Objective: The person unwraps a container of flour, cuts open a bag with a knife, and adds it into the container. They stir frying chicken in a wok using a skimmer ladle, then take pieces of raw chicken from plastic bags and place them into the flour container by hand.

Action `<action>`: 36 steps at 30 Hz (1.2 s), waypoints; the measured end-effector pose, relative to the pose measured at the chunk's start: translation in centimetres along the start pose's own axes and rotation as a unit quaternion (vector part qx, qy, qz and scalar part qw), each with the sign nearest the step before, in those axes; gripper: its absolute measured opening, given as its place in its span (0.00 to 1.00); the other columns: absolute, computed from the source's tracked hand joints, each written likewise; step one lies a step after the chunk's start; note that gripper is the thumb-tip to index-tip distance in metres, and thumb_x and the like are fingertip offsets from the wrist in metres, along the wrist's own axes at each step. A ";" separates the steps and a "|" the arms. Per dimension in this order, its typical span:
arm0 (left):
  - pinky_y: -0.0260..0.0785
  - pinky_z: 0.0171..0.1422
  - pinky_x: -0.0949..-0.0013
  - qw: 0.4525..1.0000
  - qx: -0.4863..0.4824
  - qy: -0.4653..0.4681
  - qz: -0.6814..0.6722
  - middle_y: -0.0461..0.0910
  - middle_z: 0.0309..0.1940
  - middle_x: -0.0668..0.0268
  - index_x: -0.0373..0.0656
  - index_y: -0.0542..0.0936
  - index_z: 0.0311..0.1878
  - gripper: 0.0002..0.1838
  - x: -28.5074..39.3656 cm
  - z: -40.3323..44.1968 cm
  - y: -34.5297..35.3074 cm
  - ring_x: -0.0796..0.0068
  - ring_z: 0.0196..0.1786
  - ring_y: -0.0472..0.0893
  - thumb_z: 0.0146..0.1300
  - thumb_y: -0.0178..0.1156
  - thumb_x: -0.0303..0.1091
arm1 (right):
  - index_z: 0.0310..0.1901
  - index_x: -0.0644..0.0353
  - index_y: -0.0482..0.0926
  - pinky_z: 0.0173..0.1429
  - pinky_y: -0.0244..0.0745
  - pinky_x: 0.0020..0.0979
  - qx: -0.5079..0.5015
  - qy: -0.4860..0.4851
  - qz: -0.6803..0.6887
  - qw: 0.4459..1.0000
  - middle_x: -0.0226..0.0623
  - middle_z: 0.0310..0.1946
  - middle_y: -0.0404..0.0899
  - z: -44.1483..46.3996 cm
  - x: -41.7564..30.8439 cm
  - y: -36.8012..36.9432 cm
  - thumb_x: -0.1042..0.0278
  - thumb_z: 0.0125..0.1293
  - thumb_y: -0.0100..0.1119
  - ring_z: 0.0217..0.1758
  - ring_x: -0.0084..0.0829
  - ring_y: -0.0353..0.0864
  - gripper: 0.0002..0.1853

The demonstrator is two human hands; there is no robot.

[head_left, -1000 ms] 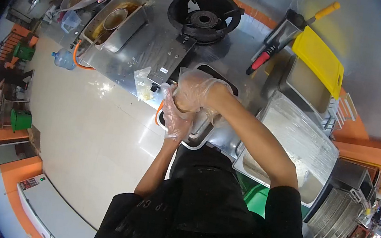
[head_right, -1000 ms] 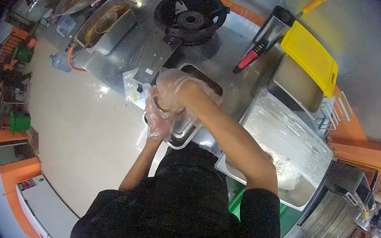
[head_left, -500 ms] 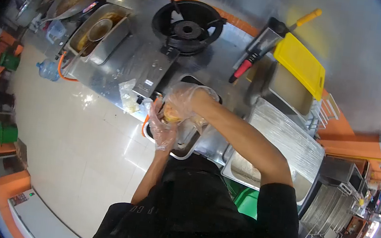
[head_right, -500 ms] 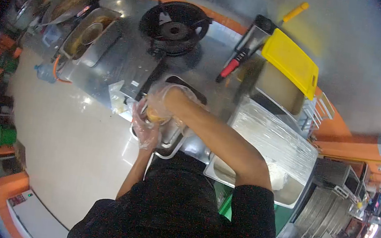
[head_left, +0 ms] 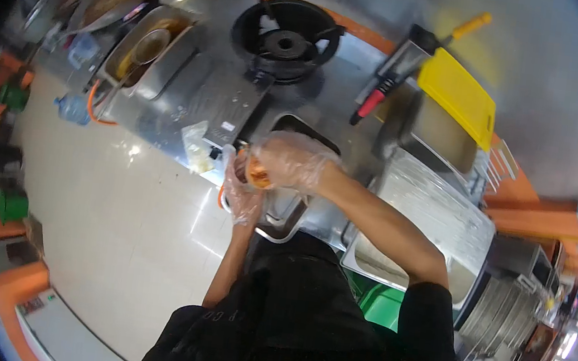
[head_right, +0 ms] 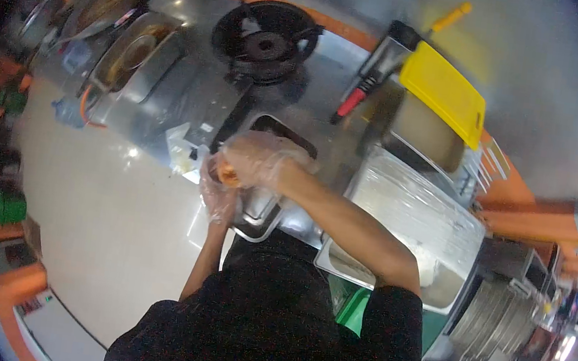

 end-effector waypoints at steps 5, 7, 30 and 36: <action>0.67 0.65 0.62 0.993 -0.063 0.078 0.057 0.74 0.56 0.53 0.34 0.63 0.68 0.44 3.0 -0.1 1.1 0.61 0.58 0.77 0.50 0.75 0.39 | 0.36 0.64 0.81 0.42 0.77 0.44 0.034 0.068 0.023 0.997 0.52 0.32 0.82 -2.1 0.5 -2.2 0.67 0.48 0.63 0.36 0.51 0.83 0.13; 0.67 0.65 0.62 0.988 -0.092 0.079 0.095 0.75 0.56 0.52 0.34 0.64 0.67 0.42 3.4 0.2 1.4 0.60 0.57 0.77 0.51 0.73 0.37 | 0.37 0.65 0.81 0.43 0.76 0.43 0.099 0.079 0.071 0.989 0.53 0.34 0.82 -4.4 0.6 -5.7 0.65 0.49 0.63 0.38 0.51 0.82 0.15; 0.66 0.67 0.60 0.967 -0.124 0.096 0.202 0.72 0.59 0.54 0.36 0.68 0.64 0.35 2.8 0.0 2.1 0.63 0.61 0.73 0.54 0.73 0.29 | 0.39 0.68 0.79 0.42 0.78 0.32 0.452 0.321 0.069 0.830 0.42 0.36 0.82 -34.1 -12.0 -18.7 0.70 0.56 0.64 0.39 0.33 0.83 0.12; 0.73 0.59 0.64 0.983 -0.161 0.024 0.083 0.75 0.57 0.55 0.34 0.69 0.63 0.40 1.1 -0.2 3.1 0.67 0.54 0.77 0.50 0.78 0.36 | 0.44 0.71 0.78 0.45 0.77 0.31 0.493 0.438 0.108 0.744 0.44 0.39 0.82 -39.9 -8.9 -16.2 0.67 0.59 0.62 0.41 0.33 0.82 0.16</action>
Point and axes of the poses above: each hand's wrist, its own z-axis towards the middle knuckle, its own y-axis out of the palm, x = y × z, the point moved 10 cm from there along z, towards the middle knuckle
